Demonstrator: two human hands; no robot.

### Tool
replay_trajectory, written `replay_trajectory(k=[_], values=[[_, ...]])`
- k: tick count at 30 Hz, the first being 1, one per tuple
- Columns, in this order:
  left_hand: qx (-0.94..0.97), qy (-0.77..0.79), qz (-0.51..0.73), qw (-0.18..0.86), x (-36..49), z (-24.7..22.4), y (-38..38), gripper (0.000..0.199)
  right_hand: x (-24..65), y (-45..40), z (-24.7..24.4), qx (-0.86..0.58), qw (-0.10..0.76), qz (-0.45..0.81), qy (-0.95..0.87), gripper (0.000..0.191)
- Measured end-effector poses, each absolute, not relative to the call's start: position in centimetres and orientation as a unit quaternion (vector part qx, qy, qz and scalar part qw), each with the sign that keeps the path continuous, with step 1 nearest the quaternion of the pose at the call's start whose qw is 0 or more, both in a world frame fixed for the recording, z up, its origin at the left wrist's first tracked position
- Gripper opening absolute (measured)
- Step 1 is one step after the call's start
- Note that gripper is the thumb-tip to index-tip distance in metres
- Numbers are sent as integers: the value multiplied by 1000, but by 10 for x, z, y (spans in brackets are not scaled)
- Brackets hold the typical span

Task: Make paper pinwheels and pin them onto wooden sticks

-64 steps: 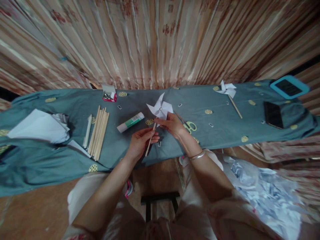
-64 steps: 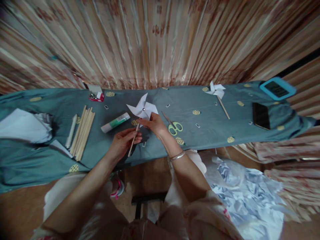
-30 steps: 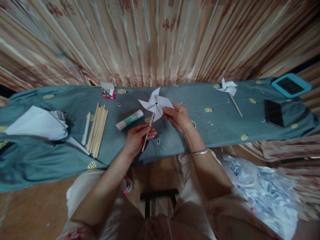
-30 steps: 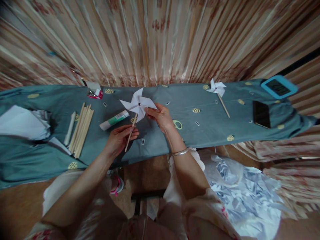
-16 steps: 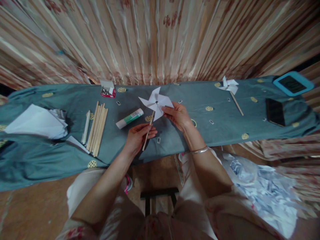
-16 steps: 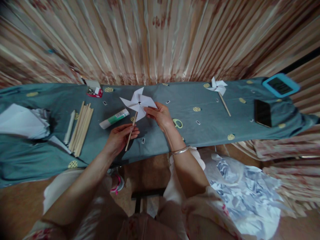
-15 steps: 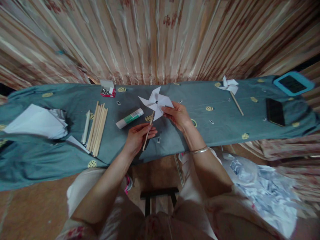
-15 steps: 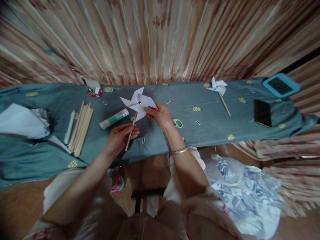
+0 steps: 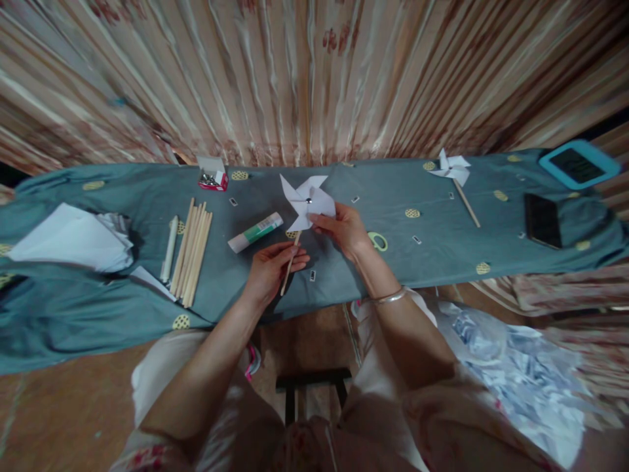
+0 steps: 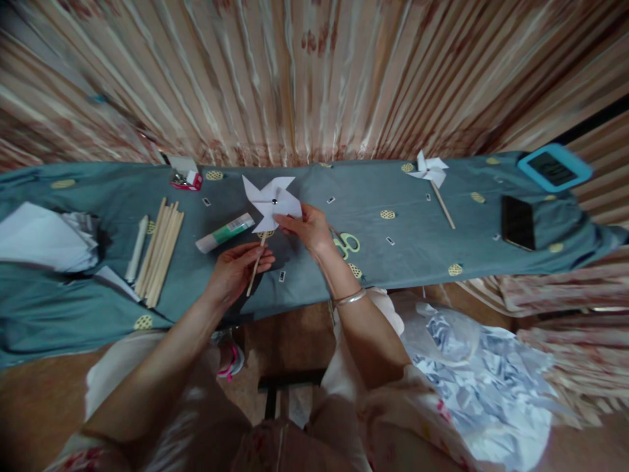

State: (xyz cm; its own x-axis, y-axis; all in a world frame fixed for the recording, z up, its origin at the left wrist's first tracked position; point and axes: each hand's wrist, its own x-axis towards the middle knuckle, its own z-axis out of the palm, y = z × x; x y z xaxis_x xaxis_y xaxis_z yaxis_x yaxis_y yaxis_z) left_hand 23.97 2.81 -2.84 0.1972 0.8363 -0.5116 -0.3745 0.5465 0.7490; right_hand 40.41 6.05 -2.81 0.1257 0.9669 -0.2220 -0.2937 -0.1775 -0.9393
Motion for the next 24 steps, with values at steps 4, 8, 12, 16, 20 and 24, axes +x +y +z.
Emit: replay_trajectory(k=[4, 8, 12, 16, 20, 24], values=[[239, 484, 414, 733, 239, -29, 29, 1, 406, 58, -24, -519, 533, 558, -367, 49], [230, 484, 419, 733, 239, -29, 29, 2, 413, 59, -25, -548, 560, 491, -381, 46], [228, 479, 422, 735, 239, -30, 28, 2, 420, 61, -30, -557, 591, 439, -385, 38], [233, 468, 429, 737, 238, -33, 28, 10, 419, 63, -34, -550, 604, 427, -388, 39], [231, 461, 436, 738, 237, -35, 29, 11, 416, 61, -33, -546, 602, 438, -385, 39], [225, 460, 441, 736, 237, -37, 29, 11, 413, 59, -32, -539, 596, 450, -389, 39]])
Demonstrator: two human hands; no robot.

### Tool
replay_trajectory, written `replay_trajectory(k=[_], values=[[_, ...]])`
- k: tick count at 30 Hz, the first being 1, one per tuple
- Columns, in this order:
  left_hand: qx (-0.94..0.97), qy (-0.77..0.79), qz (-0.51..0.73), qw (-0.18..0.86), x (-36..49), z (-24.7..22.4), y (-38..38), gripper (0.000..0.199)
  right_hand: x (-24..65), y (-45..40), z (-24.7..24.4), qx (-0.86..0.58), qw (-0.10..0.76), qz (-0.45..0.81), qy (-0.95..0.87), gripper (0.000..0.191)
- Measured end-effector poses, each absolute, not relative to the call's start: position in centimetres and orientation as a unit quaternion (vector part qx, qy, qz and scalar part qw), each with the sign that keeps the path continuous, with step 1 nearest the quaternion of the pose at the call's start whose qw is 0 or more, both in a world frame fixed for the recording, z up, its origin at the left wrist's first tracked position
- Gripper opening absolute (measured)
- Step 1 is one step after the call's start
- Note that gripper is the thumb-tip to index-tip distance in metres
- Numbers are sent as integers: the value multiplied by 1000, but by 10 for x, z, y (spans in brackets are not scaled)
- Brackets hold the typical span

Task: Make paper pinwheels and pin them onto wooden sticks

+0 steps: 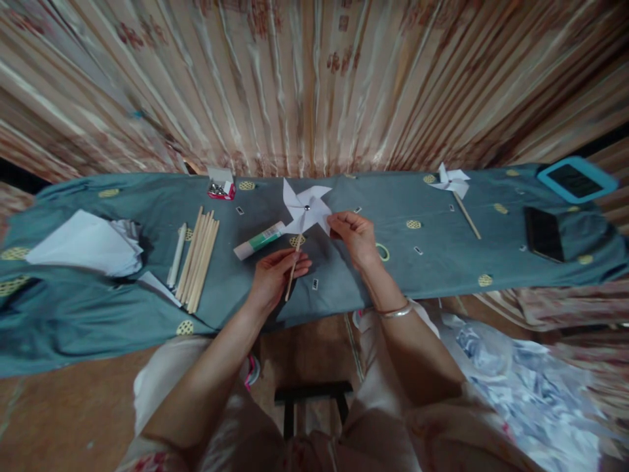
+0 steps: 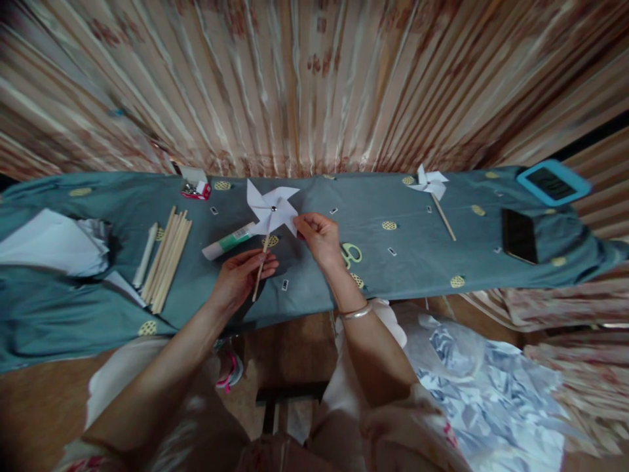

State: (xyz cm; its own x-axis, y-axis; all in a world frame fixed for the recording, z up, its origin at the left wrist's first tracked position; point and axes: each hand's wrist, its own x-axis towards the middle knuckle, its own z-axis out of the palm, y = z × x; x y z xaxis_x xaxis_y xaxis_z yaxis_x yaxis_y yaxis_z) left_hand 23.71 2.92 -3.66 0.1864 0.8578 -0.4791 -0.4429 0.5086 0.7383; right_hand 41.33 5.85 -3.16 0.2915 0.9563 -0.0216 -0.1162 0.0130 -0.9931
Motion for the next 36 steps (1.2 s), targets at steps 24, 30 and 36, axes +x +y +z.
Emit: replay_trajectory(k=[24, 30, 36], values=[[218, 458, 450, 735, 239, -32, 29, 6, 396, 49, -33, -521, 567, 513, -380, 41], [210, 457, 451, 738, 239, -33, 29, 6, 392, 47, -32, -526, 552, 522, -383, 42], [209, 458, 451, 737, 239, -33, 28, 5, 388, 47, -31, -524, 550, 531, -375, 46]])
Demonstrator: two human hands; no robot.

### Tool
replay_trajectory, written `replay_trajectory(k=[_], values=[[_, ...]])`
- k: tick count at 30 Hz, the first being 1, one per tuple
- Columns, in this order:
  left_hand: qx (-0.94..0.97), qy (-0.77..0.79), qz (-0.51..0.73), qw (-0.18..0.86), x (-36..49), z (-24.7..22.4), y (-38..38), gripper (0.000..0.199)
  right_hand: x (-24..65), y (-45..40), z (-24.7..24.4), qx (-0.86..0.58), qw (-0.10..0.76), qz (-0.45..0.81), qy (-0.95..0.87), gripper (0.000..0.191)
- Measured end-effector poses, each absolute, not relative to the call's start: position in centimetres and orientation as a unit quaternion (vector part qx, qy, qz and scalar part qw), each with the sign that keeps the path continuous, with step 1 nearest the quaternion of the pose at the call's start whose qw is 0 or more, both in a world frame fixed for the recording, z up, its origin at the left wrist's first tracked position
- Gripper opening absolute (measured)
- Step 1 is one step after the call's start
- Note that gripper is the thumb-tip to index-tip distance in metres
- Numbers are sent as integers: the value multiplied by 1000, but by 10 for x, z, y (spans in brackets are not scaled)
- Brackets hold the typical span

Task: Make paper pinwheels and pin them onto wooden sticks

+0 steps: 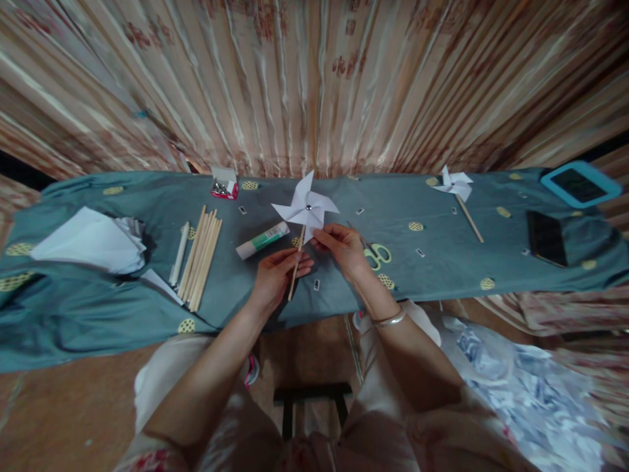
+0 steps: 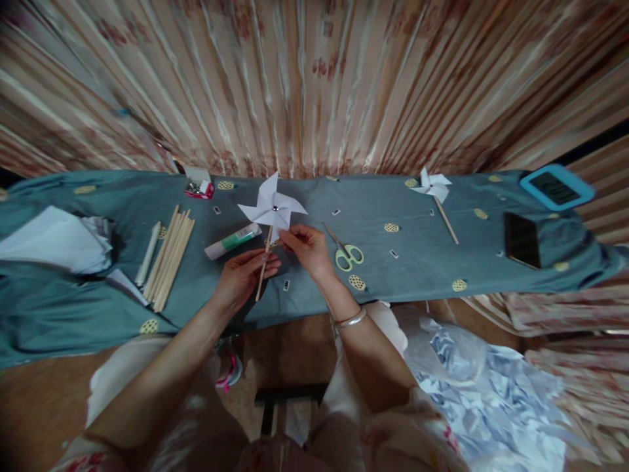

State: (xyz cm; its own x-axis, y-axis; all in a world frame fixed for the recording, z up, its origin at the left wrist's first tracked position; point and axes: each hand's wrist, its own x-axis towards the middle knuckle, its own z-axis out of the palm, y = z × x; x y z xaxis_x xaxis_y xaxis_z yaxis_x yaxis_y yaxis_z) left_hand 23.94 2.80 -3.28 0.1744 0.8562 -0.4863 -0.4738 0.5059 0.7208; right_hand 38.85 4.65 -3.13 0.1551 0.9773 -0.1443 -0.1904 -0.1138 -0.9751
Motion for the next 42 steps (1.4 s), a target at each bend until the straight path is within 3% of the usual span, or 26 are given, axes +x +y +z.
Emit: replay_trajectory(k=[18, 30, 37, 42], values=[[216, 455, 450, 737, 241, -32, 27, 9, 382, 45, -33, -511, 541, 531, -405, 44], [224, 453, 447, 738, 234, -33, 30, 21, 393, 40, -17, -548, 512, 484, -451, 48], [225, 458, 440, 739, 233, -32, 33, 22, 423, 55, -11, -560, 607, 405, -392, 45], [221, 449, 447, 742, 237, -32, 31, 25, 423, 68, -8, -537, 614, 446, -367, 45]])
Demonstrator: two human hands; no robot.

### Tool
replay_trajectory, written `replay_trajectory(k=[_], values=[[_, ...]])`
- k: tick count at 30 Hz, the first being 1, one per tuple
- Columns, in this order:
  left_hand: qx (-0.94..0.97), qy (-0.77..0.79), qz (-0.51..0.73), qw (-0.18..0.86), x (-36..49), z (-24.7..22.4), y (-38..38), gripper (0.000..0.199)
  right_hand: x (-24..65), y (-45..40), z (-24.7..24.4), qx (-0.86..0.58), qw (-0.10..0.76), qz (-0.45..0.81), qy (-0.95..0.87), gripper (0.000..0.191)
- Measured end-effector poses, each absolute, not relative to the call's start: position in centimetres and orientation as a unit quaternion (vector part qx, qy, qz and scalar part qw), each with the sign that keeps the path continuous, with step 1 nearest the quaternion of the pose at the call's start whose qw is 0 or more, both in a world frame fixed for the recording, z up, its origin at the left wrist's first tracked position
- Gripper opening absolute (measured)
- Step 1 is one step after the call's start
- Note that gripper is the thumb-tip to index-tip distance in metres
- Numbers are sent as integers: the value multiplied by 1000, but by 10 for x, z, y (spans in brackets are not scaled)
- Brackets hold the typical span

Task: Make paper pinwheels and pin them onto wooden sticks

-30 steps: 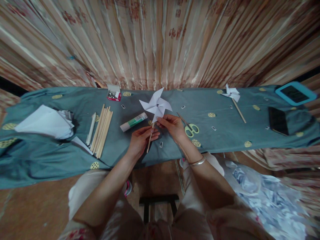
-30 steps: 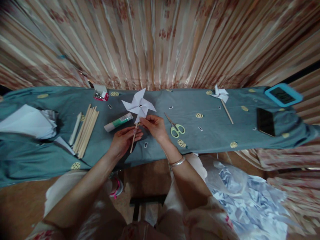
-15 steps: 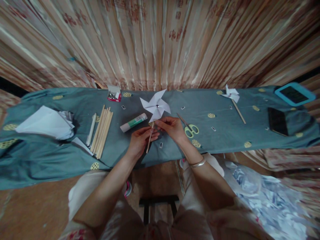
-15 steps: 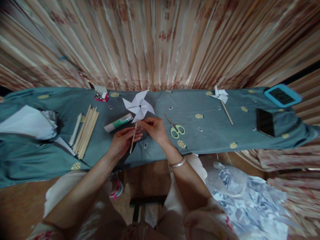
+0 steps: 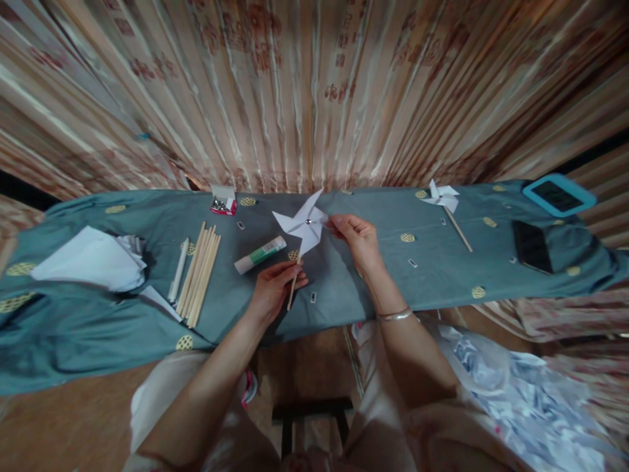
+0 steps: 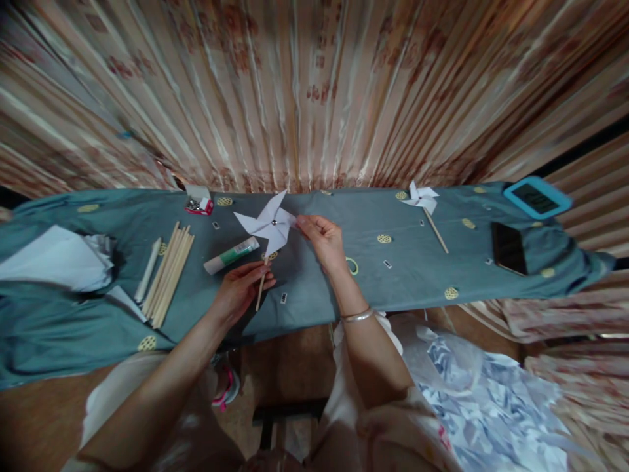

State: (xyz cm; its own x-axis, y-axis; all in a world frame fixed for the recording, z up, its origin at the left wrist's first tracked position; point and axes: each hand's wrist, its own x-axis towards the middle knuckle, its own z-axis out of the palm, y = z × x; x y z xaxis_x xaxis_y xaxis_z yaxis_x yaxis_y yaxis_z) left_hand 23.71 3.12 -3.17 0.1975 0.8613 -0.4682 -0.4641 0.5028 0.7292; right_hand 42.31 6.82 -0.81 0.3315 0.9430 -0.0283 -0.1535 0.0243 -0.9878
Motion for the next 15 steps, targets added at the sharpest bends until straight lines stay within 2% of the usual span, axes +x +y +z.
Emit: replay_trajectory(k=[3, 10, 15], values=[[225, 453, 440, 742, 239, -30, 30, 25, 422, 70, -9, -536, 609, 462, -359, 47], [225, 467, 411, 750, 239, -29, 29, 23, 429, 71, -16, -564, 629, 412, -340, 41], [217, 472, 406, 752, 240, -30, 29, 20, 428, 73, -17, -520, 628, 453, -361, 44]])
